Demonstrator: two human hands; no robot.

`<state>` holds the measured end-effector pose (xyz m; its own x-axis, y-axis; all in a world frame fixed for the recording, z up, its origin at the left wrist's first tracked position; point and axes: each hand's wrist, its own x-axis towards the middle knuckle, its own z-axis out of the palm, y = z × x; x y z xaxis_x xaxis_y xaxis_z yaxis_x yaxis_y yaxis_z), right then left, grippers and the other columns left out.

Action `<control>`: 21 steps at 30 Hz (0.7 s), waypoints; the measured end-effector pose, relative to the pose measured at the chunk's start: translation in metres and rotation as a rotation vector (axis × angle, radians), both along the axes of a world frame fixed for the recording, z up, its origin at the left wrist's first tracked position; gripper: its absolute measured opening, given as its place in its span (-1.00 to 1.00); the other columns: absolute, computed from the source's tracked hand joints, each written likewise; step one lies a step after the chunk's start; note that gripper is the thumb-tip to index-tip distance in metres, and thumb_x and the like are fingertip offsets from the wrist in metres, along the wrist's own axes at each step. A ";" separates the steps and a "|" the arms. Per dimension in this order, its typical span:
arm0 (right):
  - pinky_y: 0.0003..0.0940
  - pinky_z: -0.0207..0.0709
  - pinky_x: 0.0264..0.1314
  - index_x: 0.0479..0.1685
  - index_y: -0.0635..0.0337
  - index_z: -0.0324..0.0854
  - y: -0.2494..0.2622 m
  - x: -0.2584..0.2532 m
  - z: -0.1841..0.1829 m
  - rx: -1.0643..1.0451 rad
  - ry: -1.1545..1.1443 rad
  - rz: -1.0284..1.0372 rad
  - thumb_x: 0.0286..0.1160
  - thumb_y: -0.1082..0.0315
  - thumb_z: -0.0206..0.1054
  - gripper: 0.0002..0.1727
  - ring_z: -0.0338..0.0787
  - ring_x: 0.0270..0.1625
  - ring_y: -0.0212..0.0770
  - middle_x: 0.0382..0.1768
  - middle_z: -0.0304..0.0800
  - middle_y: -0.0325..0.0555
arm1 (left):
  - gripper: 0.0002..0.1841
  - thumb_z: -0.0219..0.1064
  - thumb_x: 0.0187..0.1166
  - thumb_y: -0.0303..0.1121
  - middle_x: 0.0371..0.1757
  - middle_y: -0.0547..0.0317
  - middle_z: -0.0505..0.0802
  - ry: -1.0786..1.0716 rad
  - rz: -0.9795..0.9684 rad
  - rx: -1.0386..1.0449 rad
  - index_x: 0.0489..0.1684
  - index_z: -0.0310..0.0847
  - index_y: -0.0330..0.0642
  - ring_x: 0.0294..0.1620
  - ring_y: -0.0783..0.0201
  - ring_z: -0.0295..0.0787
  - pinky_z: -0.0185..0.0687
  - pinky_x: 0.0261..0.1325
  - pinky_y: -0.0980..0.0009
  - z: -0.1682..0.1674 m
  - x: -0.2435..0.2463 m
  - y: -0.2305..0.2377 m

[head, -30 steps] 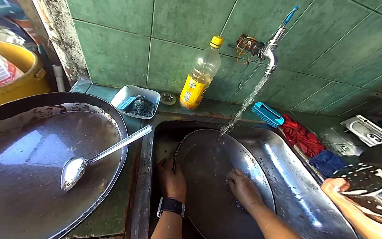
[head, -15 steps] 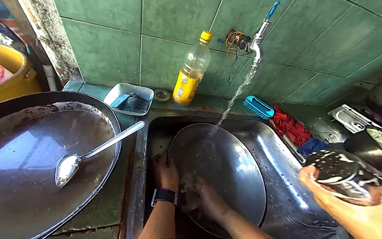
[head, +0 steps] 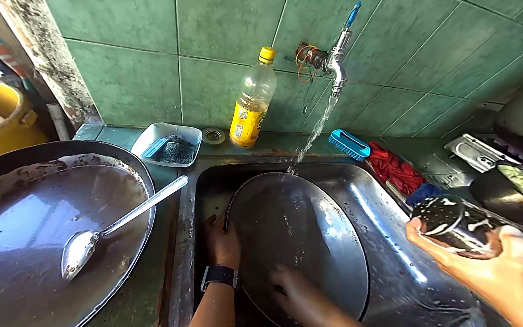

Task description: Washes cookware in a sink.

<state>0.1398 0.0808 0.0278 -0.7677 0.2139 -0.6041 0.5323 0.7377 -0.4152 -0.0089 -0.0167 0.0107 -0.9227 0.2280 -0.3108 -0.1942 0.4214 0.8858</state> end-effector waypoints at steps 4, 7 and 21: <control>0.26 0.50 0.49 0.27 0.23 0.74 0.064 0.024 -0.001 0.404 -0.086 -0.097 0.65 0.40 0.20 -0.67 0.61 0.51 0.31 0.47 0.60 0.30 | -0.64 0.36 0.62 -0.46 0.59 -0.38 0.53 -0.004 0.013 0.008 0.37 0.70 -0.32 0.59 -0.15 0.47 0.37 0.63 0.11 0.003 0.005 -0.001; 0.17 0.51 0.52 0.40 0.20 0.67 0.079 -0.005 -0.004 0.471 -0.062 -0.263 0.68 0.45 0.13 -0.61 0.58 0.55 0.25 0.56 0.50 0.25 | -0.63 0.35 0.64 -0.45 0.58 -0.34 0.55 -0.012 0.018 -0.006 0.40 0.68 -0.31 0.58 -0.13 0.49 0.40 0.61 0.11 0.004 0.009 -0.002; 0.15 0.54 0.46 0.27 0.20 0.75 0.038 -0.032 -0.012 0.265 0.075 -0.073 0.62 0.40 0.25 -0.67 0.65 0.47 0.19 0.49 0.58 0.21 | -0.64 0.34 0.65 -0.43 0.54 -0.38 0.58 0.004 -0.002 -0.058 0.37 0.70 -0.33 0.59 -0.18 0.48 0.36 0.64 0.09 0.001 0.011 -0.002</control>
